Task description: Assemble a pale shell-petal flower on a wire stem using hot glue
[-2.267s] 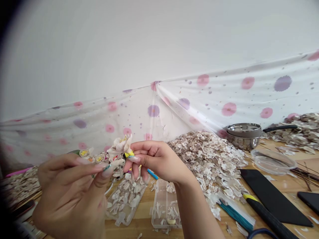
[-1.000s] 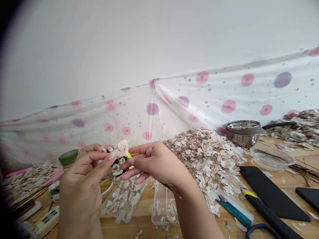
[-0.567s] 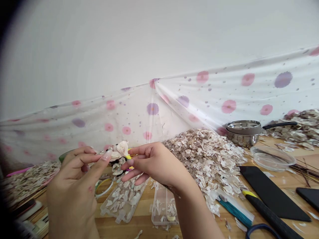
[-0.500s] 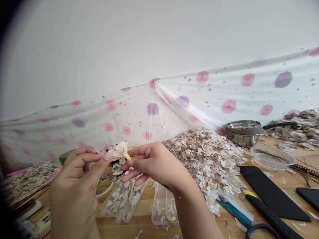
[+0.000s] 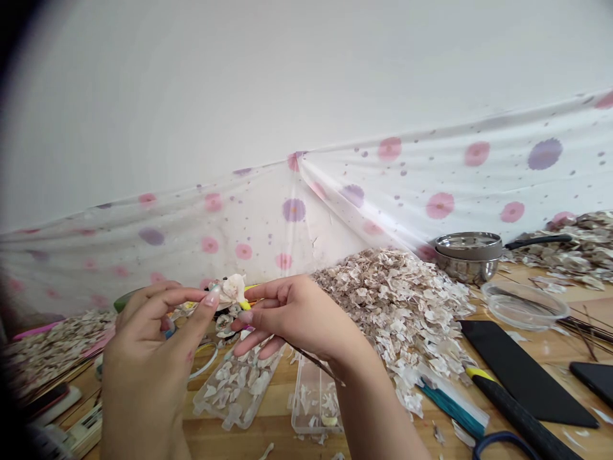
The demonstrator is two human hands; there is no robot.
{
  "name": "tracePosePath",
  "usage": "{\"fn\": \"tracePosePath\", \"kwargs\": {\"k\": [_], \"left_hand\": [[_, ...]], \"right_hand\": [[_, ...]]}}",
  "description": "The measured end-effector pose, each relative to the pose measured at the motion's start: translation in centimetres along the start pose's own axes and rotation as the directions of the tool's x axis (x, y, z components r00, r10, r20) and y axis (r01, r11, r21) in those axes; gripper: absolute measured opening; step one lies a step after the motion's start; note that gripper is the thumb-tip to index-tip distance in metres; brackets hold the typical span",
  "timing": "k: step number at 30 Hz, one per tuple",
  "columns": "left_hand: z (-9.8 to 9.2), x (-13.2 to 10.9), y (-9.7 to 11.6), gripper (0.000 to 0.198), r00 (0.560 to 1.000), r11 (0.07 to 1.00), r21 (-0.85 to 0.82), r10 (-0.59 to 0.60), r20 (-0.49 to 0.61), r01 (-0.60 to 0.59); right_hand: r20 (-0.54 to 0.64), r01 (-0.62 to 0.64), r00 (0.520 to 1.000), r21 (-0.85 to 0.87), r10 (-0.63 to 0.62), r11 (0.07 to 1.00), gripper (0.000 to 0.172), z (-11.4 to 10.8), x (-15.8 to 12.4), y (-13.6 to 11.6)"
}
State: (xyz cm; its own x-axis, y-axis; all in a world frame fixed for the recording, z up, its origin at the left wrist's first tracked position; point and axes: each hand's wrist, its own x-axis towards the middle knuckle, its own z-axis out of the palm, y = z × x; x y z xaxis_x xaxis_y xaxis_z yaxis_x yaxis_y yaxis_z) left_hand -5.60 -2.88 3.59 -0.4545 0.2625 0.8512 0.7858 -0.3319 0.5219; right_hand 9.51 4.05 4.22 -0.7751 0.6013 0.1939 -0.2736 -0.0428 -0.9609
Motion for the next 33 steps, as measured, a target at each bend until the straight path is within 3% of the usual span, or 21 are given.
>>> {"fn": "tracePosePath", "kwargs": {"k": [5,10,20,24,28,30,33], "left_hand": [[-0.1,0.2,-0.6,0.014,0.999,1.0,0.01,0.022,0.04,-0.023],[0.0,0.2,-0.7,0.012,0.998,0.999,-0.013,0.035,0.051,-0.034],[-0.1,0.1,-0.2,0.016,0.999,0.998,-0.062,-0.002,0.034,0.004],[0.3,0.0,0.2,0.016,0.994,0.966,-0.257,-0.046,-0.097,0.02],[0.6,0.2,0.3,0.017,0.962,0.888,-0.458,-0.098,-0.255,-0.031],[0.5,0.4,-0.1,0.02,0.97,0.872,-0.49,-0.122,-0.208,0.004],[0.5,0.6,-0.9,0.022,0.993,0.834,-0.54,-0.12,0.017,0.11]], "right_hand": [[-0.002,0.001,1.0,-0.024,-0.001,1.0,0.035,0.1,0.6,-0.2],[0.013,0.008,1.0,-0.03,-0.008,1.0,0.016,0.4,0.9,-0.2],[0.013,0.041,0.999,-0.008,-0.041,0.999,0.017,0.5,1.1,0.1],[0.032,0.115,0.993,0.017,-0.115,0.993,0.019,0.4,1.2,0.2],[0.033,0.192,0.98,0.068,-0.194,0.979,0.018,0.2,1.2,0.4],[0.031,0.219,0.975,0.072,-0.222,0.973,0.02,0.2,1.2,0.5],[0.041,0.281,0.958,0.071,-0.285,0.957,0.023,0.3,1.2,0.5]]}}
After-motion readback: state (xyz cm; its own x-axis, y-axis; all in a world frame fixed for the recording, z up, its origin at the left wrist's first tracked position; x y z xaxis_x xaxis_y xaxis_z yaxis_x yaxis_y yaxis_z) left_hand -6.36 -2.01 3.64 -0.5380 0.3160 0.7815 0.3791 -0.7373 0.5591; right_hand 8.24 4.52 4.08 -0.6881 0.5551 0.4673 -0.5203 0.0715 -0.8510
